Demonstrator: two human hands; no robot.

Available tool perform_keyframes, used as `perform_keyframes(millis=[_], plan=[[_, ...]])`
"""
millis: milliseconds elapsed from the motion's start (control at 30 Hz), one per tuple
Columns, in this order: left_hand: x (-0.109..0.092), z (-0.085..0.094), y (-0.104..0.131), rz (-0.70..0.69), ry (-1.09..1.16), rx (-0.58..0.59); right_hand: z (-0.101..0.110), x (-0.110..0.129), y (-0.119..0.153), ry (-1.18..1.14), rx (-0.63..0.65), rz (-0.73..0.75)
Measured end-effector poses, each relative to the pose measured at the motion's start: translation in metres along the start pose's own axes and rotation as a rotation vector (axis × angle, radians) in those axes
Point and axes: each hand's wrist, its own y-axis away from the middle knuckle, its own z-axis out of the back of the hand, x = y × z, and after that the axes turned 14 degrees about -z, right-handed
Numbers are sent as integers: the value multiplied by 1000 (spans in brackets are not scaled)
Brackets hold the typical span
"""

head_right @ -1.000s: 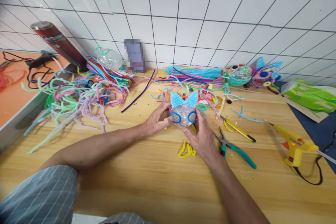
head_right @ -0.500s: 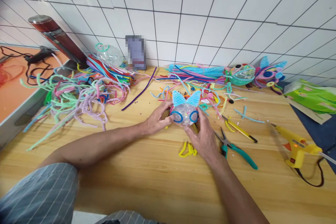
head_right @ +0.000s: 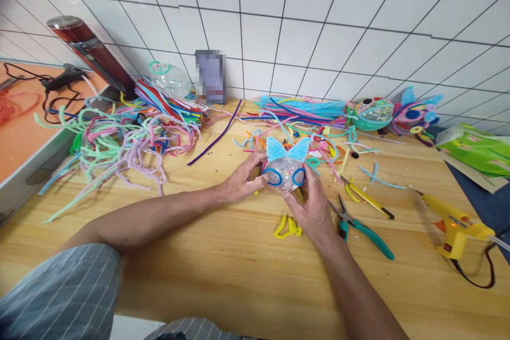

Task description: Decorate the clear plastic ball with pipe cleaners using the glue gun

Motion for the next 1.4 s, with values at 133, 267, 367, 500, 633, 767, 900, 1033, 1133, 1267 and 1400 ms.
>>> perform_keyframes(millis=[133, 267, 367, 500, 633, 767, 900, 1033, 1133, 1267, 1400], plan=[[-1, -1, 0, 3, 19, -7, 1, -1, -1, 12, 23, -7], [-1, -1, 0, -1, 25, -4, 2, -3, -1, 6, 31, -12], [3, 1, 2, -12, 44, -3, 2, -5, 0, 2, 37, -15], [13, 2, 4, -20, 59, -12, 2, -7, 1, -9, 45, -26], [19, 2, 5, -41, 63, -29, 2, -7, 1, -11, 51, -38], [17, 2, 3, -44, 69, -22, 2, -7, 1, -7, 39, -43], [14, 2, 2, -33, 86, -17, 1, -7, 1, -2, 36, -38], [12, 2, 2, -18, 104, -6, 1, -8, 1, 12, 32, -29], [11, 3, 1, 9, 109, 4, 2, -7, 1, 13, 24, -19], [7, 2, 1, 51, 153, -18, 2, -6, 0, 15, 19, -6], [3, -2, 2, 150, 267, -72, 2, -6, 0, 20, 19, -7]])
